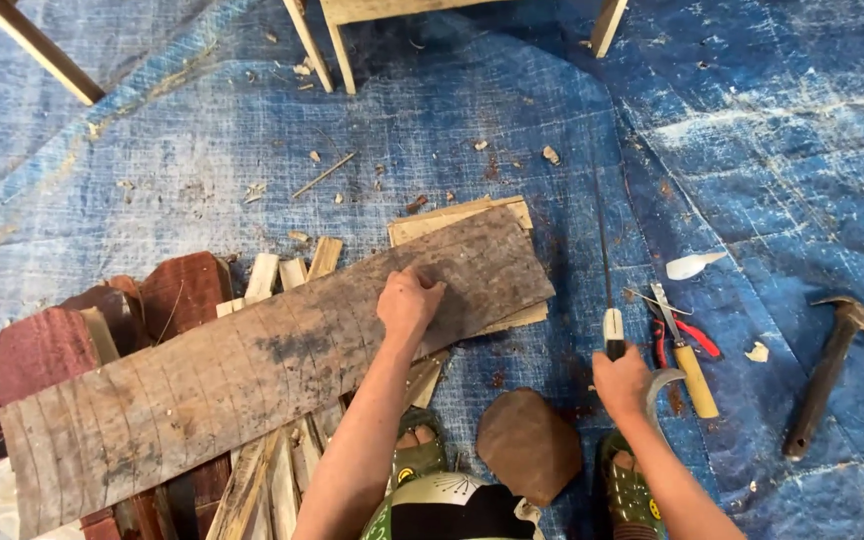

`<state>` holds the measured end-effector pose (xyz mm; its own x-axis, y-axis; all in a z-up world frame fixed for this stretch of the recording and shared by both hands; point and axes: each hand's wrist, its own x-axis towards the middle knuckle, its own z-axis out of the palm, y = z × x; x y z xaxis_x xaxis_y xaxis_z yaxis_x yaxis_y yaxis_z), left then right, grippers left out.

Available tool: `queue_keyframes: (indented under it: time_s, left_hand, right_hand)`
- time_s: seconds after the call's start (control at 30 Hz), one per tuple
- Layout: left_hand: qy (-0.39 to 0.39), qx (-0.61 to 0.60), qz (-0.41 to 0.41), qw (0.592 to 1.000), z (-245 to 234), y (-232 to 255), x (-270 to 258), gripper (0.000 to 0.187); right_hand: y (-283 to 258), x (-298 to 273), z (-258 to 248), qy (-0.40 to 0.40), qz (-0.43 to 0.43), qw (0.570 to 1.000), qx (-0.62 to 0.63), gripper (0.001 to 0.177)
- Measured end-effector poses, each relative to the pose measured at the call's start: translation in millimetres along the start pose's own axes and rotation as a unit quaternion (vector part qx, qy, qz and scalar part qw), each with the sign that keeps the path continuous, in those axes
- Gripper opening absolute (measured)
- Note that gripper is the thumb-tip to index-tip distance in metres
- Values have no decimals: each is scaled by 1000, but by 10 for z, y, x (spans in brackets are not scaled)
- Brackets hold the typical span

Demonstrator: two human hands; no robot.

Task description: A person uses a hand saw to cut a wooden board while sitting on a tarp-covered floor.

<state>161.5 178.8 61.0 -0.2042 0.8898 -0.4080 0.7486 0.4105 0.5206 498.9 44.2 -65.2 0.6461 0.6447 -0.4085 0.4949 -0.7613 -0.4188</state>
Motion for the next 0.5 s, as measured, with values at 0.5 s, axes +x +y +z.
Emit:
queue_keyframes:
  time_s: [0.5]
  left_hand:
    - [76, -9, 33, 996, 301, -241, 146, 24]
  right_hand:
    - [-409, -1638, 245, -141, -168, 972, 82, 47]
